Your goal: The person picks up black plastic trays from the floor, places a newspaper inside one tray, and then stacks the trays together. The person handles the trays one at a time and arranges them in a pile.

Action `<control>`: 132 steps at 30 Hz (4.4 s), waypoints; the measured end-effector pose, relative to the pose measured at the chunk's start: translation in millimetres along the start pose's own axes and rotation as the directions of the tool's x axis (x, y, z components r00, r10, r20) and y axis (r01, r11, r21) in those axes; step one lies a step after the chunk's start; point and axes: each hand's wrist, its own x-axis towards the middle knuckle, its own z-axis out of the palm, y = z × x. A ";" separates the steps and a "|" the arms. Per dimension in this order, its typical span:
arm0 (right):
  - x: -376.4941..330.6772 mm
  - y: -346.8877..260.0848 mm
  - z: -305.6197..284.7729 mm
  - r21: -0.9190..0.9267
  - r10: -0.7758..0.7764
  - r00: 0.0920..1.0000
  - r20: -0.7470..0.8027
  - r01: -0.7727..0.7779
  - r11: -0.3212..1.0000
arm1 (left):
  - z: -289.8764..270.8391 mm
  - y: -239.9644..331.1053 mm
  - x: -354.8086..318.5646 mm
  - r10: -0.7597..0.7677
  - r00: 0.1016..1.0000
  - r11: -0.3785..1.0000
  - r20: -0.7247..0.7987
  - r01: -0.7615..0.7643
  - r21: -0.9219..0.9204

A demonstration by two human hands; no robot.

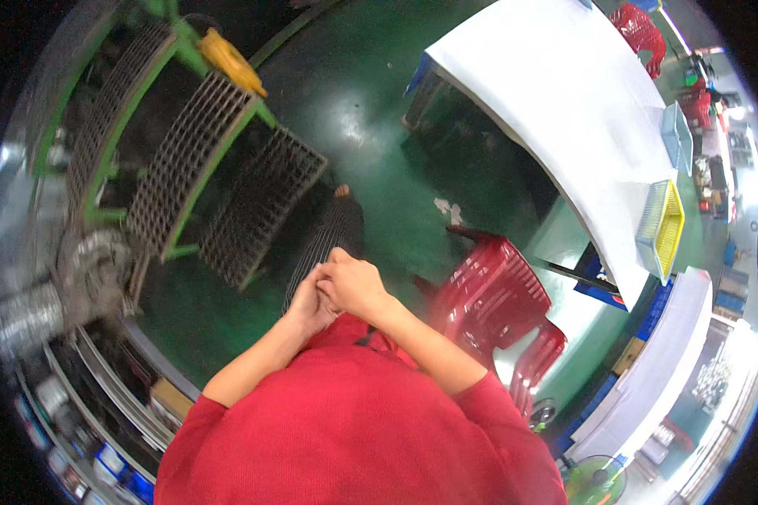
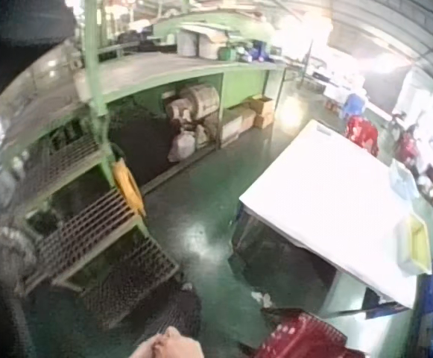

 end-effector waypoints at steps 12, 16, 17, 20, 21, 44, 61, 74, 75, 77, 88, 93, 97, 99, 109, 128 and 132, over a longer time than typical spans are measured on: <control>109.6 203.2 -218.7 0.282 0.563 0.681 -0.469 -0.488 0.826 | 112.2 218.4 144.9 0.566 0.809 0.130 0.159 -0.278 0.952; 159.2 294.6 -272.7 -0.044 0.274 0.562 -0.780 -0.486 0.873 | 93.2 303.5 237.5 0.749 0.482 -0.479 0.455 -0.081 0.874; 180.3 312.6 -285.9 -0.094 0.217 0.545 -0.810 -0.487 0.868 | 76.1 324.3 268.0 0.736 0.469 -0.529 0.488 -0.052 0.847; 232.4 364.6 -310.7 -0.219 0.100 0.595 -0.798 -0.439 0.871 | 13.8 345.5 394.8 0.687 0.545 -0.608 0.480 0.069 0.791; 242.0 378.1 -314.8 -0.241 0.096 0.619 -0.779 -0.438 0.866 | 3.0 343.7 440.6 0.664 0.526 -0.645 0.531 0.045 0.763; 271.2 416.5 -255.0 -0.393 -0.068 0.469 -0.881 -0.645 0.655 | -94.1 290.2 536.6 0.543 0.285 -0.715 0.790 -0.336 0.613; 258.6 426.1 -257.4 -0.398 -0.130 0.439 -0.889 -0.603 0.691 | -96.1 280.0 533.2 0.526 0.298 -0.713 0.797 -0.356 0.604; 266.1 406.7 -253.2 -0.268 0.036 0.447 -0.894 -0.596 0.758 | -93.9 280.4 529.4 0.489 0.339 -0.732 0.804 -0.342 0.589; 273.2 394.7 -246.3 -0.135 0.183 0.420 -0.889 -0.622 0.772 | -95.4 280.7 529.8 0.487 0.349 -0.728 0.801 -0.344 0.593; 270.4 412.5 -248.8 -0.574 -0.385 0.433 -0.815 -0.505 0.645 | -96.5 281.2 531.9 0.499 0.351 -0.722 0.793 -0.339 0.604; 332.6 476.7 -4.9 -0.314 -0.045 0.645 -0.762 -0.307 0.898 | -108.3 282.8 537.0 0.586 0.406 -0.651 0.701 -0.280 0.706; 339.6 720.9 138.3 0.072 0.756 0.418 -0.504 -0.852 0.519 | -102.4 277.7 535.2 0.622 0.385 -0.630 0.682 -0.271 0.728; 379.5 738.7 161.8 0.175 0.806 0.257 -0.532 -0.899 0.402 | -101.5 276.6 535.9 0.656 0.366 -0.626 0.660 -0.226 0.747; 394.7 745.2 166.2 0.185 0.780 0.259 -0.569 -0.884 0.429 | -101.3 276.8 534.0 0.686 0.453 -0.537 0.569 -0.213 0.816; 497.7 657.0 243.6 -0.254 -0.101 0.990 0.094 0.122 0.959 | -98.4 280.2 537.3 0.681 0.345 -0.605 0.646 -0.231 0.762; 515.3 636.9 238.1 -0.597 -0.125 0.966 0.227 0.240 0.765 | -95.7 279.3 523.5 0.698 0.319 -0.608 0.642 -0.211 0.766; 523.7 598.3 160.2 -0.342 0.045 0.996 0.072 -0.018 0.940 | -87.1 283.3 527.3 0.663 0.369 -0.624 0.651 -0.207 0.753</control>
